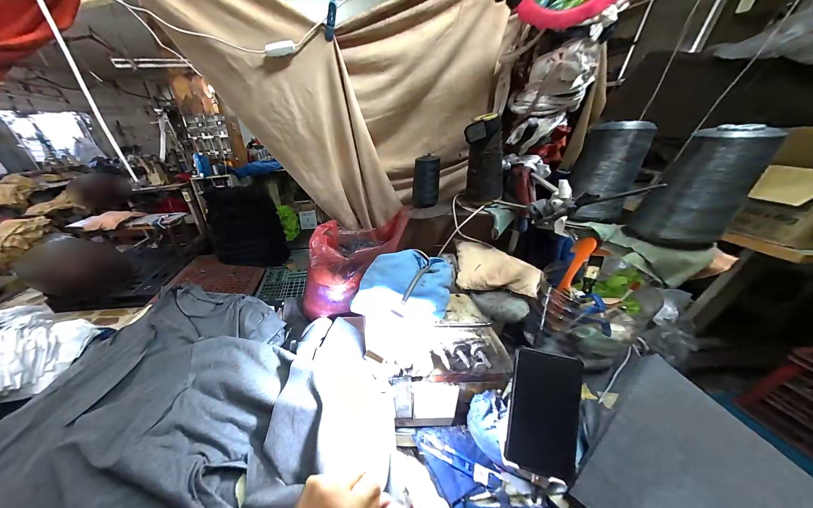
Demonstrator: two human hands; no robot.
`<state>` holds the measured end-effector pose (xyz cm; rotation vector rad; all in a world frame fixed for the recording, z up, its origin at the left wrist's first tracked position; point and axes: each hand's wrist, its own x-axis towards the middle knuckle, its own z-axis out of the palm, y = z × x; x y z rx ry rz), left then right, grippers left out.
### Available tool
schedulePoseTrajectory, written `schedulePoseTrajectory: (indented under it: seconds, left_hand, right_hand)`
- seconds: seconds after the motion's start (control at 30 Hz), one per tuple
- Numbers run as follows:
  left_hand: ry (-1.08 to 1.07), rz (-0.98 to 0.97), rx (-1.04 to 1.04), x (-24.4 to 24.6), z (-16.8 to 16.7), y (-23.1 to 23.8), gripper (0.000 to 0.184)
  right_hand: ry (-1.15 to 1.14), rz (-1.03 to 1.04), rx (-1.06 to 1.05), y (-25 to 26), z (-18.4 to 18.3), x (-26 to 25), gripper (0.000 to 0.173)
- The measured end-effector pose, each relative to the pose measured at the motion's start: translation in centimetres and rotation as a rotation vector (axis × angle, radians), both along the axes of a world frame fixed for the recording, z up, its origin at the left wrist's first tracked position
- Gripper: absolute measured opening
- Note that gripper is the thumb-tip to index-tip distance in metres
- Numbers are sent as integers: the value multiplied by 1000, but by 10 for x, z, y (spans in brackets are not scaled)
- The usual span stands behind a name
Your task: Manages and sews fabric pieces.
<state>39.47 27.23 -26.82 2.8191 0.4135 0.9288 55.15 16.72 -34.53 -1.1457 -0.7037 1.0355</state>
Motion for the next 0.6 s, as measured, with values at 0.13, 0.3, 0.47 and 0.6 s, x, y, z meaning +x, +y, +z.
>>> schedulePoseTrajectory:
  seconds: [0.13, 0.3, 0.47, 0.6]
  left_hand:
    - [-46, 154, 81, 33, 1, 18, 26]
    - [-35, 277, 70, 56, 6, 23, 21]
    - [53, 312, -14, 63, 21, 12, 22]
    - [225, 341, -287, 86, 34, 30, 35]
  right_hand:
    - [-169, -78, -15, 26, 17, 11, 8]
    - [-131, -107, -44, 41, 35, 15, 14]
    - [-235, -117, -22, 40, 30, 13, 18]
    - [-256, -124, -55, 48, 33, 13, 16]
